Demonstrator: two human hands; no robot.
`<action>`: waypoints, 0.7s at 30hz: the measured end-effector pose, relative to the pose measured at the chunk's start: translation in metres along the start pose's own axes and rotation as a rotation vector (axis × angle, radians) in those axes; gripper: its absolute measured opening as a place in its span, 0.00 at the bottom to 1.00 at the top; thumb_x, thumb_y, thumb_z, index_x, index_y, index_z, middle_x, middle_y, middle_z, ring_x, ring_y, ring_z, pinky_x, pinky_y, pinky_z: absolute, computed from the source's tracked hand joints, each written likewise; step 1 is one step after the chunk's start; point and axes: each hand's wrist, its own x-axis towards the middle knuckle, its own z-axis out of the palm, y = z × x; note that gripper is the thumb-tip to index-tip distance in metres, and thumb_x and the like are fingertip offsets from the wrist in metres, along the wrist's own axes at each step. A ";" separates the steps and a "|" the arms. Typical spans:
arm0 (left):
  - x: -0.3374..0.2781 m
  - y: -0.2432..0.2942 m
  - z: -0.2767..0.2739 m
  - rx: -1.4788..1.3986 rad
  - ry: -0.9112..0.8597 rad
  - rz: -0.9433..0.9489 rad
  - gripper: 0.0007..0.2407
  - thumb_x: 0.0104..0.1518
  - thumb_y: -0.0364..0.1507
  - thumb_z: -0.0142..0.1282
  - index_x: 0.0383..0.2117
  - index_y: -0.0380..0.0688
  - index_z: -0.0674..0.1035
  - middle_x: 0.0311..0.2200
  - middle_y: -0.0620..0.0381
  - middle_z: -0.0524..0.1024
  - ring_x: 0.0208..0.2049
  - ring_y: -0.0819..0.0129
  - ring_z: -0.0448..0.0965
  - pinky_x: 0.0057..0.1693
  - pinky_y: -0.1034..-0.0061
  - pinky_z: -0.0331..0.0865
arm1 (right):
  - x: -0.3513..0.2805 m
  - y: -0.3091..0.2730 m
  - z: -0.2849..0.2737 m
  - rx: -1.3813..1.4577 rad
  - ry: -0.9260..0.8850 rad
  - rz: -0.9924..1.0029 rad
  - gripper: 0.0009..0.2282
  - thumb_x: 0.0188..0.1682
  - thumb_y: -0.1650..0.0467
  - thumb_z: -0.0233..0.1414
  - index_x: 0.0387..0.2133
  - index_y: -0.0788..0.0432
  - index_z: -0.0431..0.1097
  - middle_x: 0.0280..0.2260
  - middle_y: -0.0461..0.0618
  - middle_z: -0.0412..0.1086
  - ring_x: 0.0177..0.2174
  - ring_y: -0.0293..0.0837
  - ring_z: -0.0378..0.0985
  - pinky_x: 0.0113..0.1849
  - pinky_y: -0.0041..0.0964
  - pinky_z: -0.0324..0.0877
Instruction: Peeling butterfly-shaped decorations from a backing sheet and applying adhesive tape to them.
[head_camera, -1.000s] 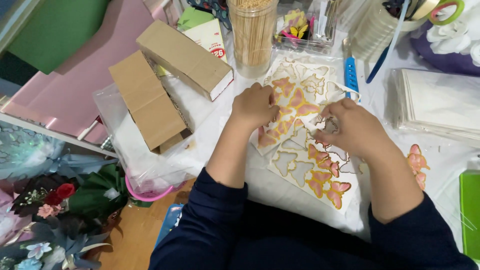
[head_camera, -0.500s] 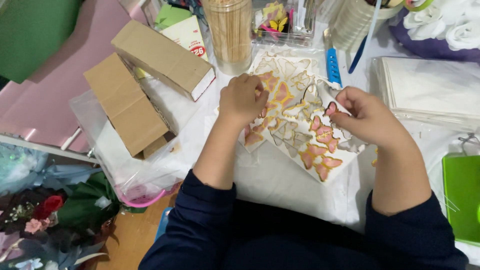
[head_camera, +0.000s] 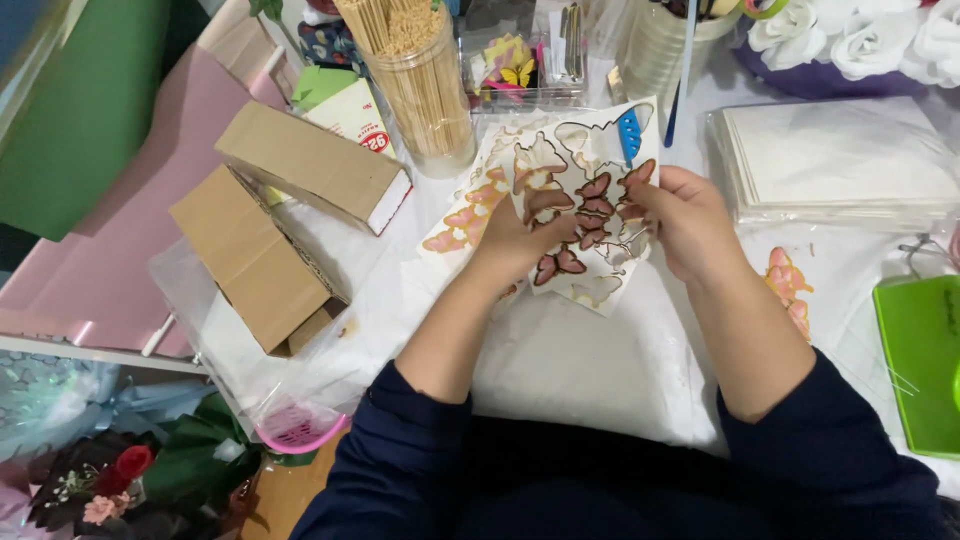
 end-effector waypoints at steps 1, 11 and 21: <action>0.011 -0.014 -0.002 -0.004 0.006 -0.003 0.17 0.51 0.34 0.65 0.47 0.44 0.81 0.42 0.48 0.82 0.49 0.57 0.80 0.61 0.63 0.72 | 0.002 0.000 -0.001 -0.004 -0.005 0.004 0.04 0.50 0.76 0.55 0.36 0.61 0.76 0.26 0.49 0.74 0.25 0.38 0.82 0.24 0.18 0.70; 0.031 -0.052 -0.015 -0.150 0.037 0.103 0.05 0.55 0.26 0.60 0.35 0.47 0.85 0.15 0.58 0.78 0.18 0.77 0.76 0.30 0.88 0.69 | 0.005 0.017 -0.013 0.153 -0.210 0.157 0.04 0.48 0.75 0.50 0.29 0.60 0.73 0.22 0.46 0.63 0.24 0.39 0.67 0.28 0.29 0.66; 0.035 -0.062 -0.022 -0.168 0.047 0.183 0.05 0.57 0.26 0.59 0.36 0.46 0.85 0.18 0.57 0.79 0.20 0.79 0.76 0.30 0.85 0.72 | 0.006 0.005 -0.009 0.169 -0.343 0.191 0.06 0.50 0.69 0.47 0.28 0.57 0.69 0.22 0.43 0.58 0.24 0.37 0.67 0.26 0.28 0.67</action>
